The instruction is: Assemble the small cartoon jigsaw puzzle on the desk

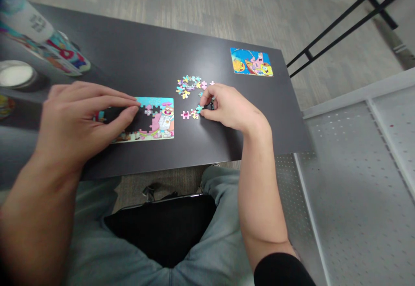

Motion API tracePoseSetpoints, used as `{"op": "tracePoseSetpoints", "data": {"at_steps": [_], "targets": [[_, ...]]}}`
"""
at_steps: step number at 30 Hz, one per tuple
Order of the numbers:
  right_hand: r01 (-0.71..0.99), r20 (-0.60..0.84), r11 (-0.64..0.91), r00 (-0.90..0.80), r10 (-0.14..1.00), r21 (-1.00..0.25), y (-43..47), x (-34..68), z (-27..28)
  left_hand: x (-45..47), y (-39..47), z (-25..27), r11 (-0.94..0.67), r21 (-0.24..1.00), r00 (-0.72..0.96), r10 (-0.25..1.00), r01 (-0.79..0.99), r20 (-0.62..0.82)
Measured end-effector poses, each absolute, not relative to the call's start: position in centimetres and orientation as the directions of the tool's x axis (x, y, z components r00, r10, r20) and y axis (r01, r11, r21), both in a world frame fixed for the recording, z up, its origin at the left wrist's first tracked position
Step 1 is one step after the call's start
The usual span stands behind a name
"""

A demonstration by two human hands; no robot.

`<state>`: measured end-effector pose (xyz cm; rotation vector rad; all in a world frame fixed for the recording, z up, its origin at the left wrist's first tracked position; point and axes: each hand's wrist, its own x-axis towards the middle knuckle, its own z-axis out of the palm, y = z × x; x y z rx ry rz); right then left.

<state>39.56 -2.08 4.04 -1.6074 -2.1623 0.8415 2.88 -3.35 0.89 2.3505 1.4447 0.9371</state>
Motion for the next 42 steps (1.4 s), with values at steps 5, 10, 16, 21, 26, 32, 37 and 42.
{"op": "tracePoseSetpoints", "data": {"at_steps": [5, 10, 16, 21, 26, 32, 37, 42], "targets": [[0.687, -0.09, 0.176, -0.333, 0.939, -0.705, -2.3, 39.1, 3.9, 2.5, -3.1, 0.7, -0.526, 0.539, 0.344, 0.846, 0.657, 0.407], [0.584, -0.066, 0.208, -0.412, 0.909, -0.785, -2.4, 39.0, 3.8, 2.4, -3.0, -0.1, -0.576, 0.526, 0.377, 0.813, 0.625, 0.443], [0.407, 0.059, 0.204, -0.343, 0.938, -0.89, -1.9, 35.7, 2.5, 2.7, -3.0, -0.7, -0.63, 0.497, 0.406, 0.772, 0.597, 0.49], [0.319, 0.008, 0.112, -0.31, 0.951, -0.941, -1.2, 31.7, 0.6, 2.8, -3.2, -0.2, -0.596, 0.504, 0.412, 0.801, 0.625, 0.435], [0.3, -0.011, 0.087, -0.309, 0.951, -0.95, -1.2, 30.2, 0.3, 3.1, -3.4, 0.1, -0.573, 0.514, 0.419, 0.819, 0.638, 0.392], [0.356, 0.001, 0.123, -0.324, 0.946, -0.926, -1.5, 29.8, 0.9, 3.2, -3.5, 0.0, -0.555, 0.544, 0.407, 0.831, 0.629, 0.378], [0.492, 0.05, 0.215, -0.327, 0.944, -0.844, -1.6, 29.8, 1.5, 3.3, -3.6, 0.1, -0.561, 0.543, 0.412, 0.827, 0.625, 0.382], [0.532, 0.029, 0.203, -0.317, 0.948, -0.822, -1.5, 29.9, 1.5, 3.3, -3.6, 0.1, -0.583, 0.536, 0.428, 0.813, 0.611, 0.396]]}}
